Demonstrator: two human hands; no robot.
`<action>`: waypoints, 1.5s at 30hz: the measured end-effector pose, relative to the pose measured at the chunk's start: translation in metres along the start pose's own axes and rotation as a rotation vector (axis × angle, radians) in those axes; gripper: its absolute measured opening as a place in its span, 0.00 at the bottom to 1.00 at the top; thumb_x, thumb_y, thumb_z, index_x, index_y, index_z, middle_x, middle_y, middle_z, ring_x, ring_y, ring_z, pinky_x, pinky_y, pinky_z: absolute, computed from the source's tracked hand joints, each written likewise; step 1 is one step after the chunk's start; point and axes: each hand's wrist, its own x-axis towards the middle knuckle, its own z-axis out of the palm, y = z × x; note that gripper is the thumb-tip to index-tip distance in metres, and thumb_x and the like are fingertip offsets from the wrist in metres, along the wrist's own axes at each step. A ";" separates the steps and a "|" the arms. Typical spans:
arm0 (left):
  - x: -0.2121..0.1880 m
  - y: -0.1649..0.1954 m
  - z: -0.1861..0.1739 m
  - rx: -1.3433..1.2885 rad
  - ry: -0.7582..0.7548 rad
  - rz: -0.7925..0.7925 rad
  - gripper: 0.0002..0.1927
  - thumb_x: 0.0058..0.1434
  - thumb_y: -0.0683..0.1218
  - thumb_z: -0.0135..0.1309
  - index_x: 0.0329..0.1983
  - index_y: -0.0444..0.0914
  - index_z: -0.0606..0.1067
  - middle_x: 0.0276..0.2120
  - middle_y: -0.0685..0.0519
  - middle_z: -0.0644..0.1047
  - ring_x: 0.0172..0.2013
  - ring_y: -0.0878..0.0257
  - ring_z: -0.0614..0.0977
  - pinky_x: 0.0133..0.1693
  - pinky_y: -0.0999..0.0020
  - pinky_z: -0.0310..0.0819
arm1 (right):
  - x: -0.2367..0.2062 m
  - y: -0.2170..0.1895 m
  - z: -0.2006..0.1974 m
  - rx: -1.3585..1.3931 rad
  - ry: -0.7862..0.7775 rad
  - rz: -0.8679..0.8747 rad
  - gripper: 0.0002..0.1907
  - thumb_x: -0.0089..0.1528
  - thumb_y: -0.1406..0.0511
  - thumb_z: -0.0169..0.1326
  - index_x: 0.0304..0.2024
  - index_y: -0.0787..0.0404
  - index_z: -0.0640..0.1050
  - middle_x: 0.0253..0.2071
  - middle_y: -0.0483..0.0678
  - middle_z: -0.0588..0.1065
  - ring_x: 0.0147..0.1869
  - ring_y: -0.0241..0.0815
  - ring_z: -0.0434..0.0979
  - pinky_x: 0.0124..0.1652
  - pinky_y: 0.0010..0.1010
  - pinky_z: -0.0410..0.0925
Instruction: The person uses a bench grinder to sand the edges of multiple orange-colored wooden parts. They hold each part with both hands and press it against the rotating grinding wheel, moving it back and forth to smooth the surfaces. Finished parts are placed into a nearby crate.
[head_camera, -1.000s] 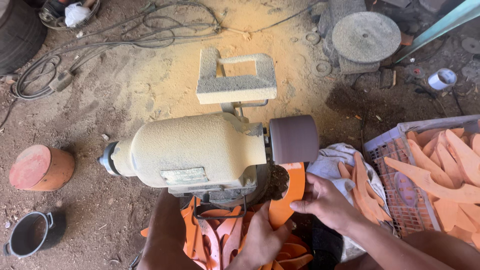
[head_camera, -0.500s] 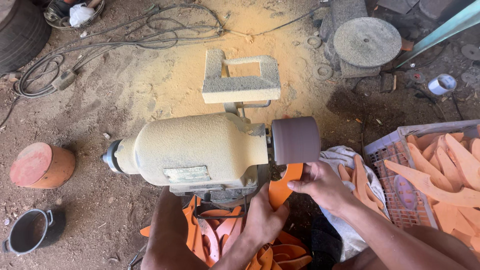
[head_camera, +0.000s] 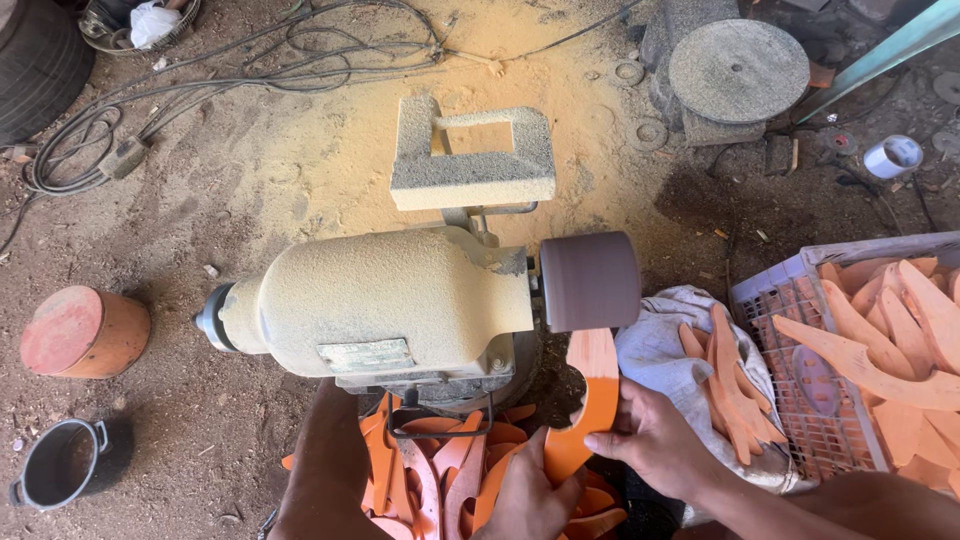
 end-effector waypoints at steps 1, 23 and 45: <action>0.001 0.001 -0.001 -0.008 -0.026 -0.044 0.26 0.55 0.37 0.59 0.59 0.32 0.70 0.42 0.43 0.82 0.45 0.61 0.85 0.47 0.67 0.79 | -0.001 -0.001 0.000 0.013 -0.007 0.004 0.24 0.54 0.72 0.62 0.54 0.63 0.76 0.41 0.52 0.83 0.43 0.41 0.85 0.51 0.35 0.79; 0.019 0.008 -0.001 0.014 0.048 -0.009 0.21 0.57 0.37 0.55 0.55 0.31 0.69 0.32 0.41 0.82 0.33 0.55 0.87 0.36 0.63 0.80 | 0.018 -0.029 -0.008 -0.172 0.046 0.041 0.29 0.53 0.72 0.63 0.58 0.57 0.75 0.41 0.48 0.84 0.45 0.42 0.84 0.53 0.38 0.78; 0.004 -0.021 0.019 -0.104 0.101 0.043 0.26 0.56 0.37 0.61 0.58 0.33 0.70 0.40 0.47 0.82 0.44 0.64 0.86 0.46 0.69 0.77 | 0.005 -0.021 -0.002 -0.084 -0.057 0.086 0.27 0.56 0.71 0.62 0.58 0.60 0.74 0.45 0.50 0.84 0.49 0.42 0.85 0.57 0.39 0.74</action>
